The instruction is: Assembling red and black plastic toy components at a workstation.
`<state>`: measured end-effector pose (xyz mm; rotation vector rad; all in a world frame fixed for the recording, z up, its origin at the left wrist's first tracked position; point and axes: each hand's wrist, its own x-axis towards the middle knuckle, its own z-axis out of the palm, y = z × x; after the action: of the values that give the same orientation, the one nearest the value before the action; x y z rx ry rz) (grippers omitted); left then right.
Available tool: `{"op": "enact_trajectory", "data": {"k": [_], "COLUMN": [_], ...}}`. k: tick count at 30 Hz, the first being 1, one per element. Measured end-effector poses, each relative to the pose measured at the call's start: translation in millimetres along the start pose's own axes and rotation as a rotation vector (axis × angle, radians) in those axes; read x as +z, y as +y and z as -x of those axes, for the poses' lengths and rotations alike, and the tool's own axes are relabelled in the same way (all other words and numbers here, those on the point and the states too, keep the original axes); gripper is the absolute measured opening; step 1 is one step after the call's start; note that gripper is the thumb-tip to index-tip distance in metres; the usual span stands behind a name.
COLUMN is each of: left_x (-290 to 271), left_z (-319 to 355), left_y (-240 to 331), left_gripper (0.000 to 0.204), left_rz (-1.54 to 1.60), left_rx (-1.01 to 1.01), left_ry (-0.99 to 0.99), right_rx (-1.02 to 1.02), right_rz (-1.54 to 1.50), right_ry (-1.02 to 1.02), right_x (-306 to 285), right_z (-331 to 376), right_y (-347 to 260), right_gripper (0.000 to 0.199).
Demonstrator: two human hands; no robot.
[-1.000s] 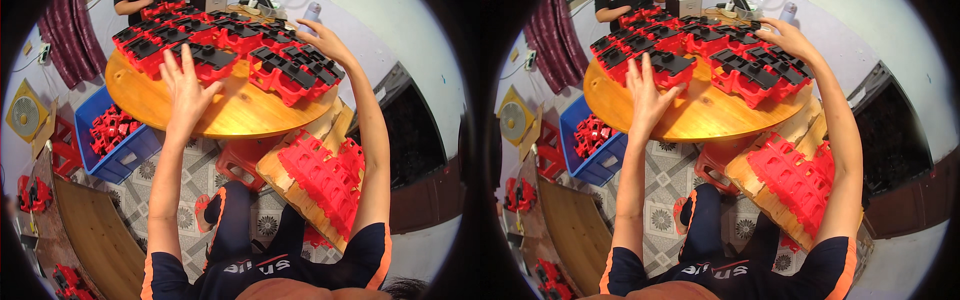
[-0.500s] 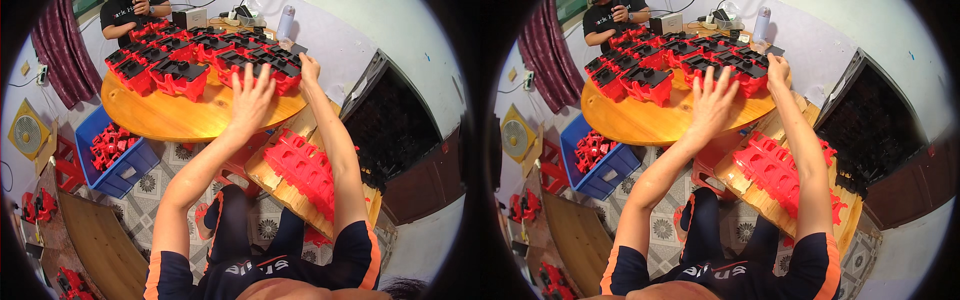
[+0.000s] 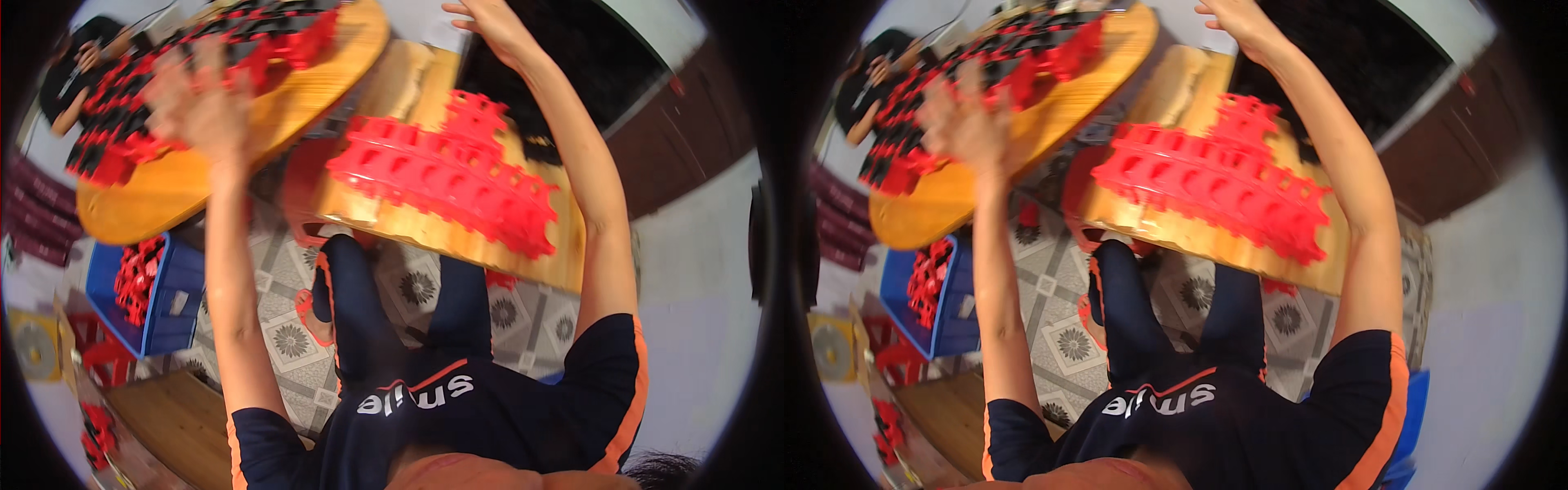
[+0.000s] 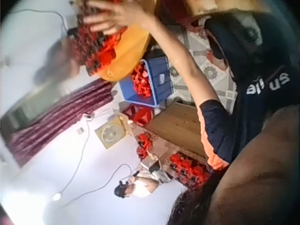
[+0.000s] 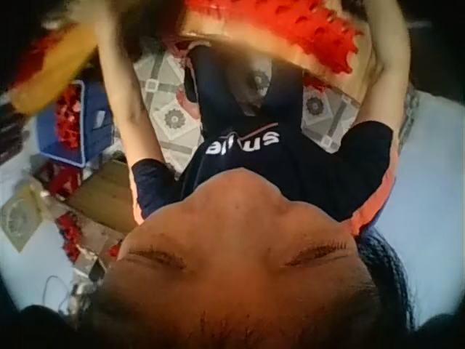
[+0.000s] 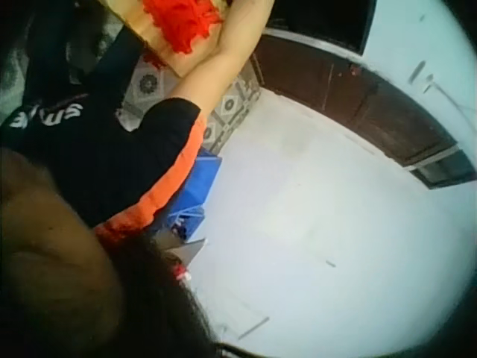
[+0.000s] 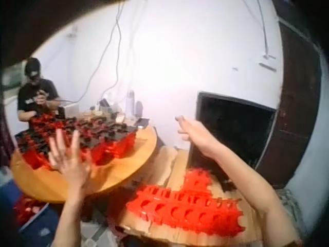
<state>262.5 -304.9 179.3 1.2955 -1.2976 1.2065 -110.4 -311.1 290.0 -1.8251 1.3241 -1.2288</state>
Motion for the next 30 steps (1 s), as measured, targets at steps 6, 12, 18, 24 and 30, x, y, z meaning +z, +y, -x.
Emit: {"op": "enact_trajectory", "data": {"k": [6, 12, 18, 24, 30], "left_x": [45.6, 66.1, -4.0, -181.8, -190.9], "left_z": [32.0, 38.7, 10.0, 79.4, 134.9], "left_y": [-109.2, -114.9, -31.7, 283.4, 361.0], "left_gripper": [0.075, 0.075, 0.095, 0.076, 0.055], "left_rz": [-0.020, -0.030, -0.184, 1.037, 1.098], "left_rx": [-0.290, -0.300, -0.310, 0.322, 0.505], "left_ry": [-0.139, -0.196, -0.063, -0.668, -0.842], "right_rx": [0.004, 0.281, 0.391, 0.456, 0.371], "right_rz": [0.222, 0.145, 0.127, 0.157, -0.275], "right_ry": [0.215, 0.355, 0.309, 0.508, 0.552], "right_x": [-152.9, -184.5, -93.7, -30.8, -60.2], "right_z": [214.9, 348.9, 371.9, 388.3, 410.2], "right_y": [24.8, 93.5, 138.8, 152.1, 180.1], "right_gripper": [0.050, 0.046, 0.049, 0.034, 0.022]}}
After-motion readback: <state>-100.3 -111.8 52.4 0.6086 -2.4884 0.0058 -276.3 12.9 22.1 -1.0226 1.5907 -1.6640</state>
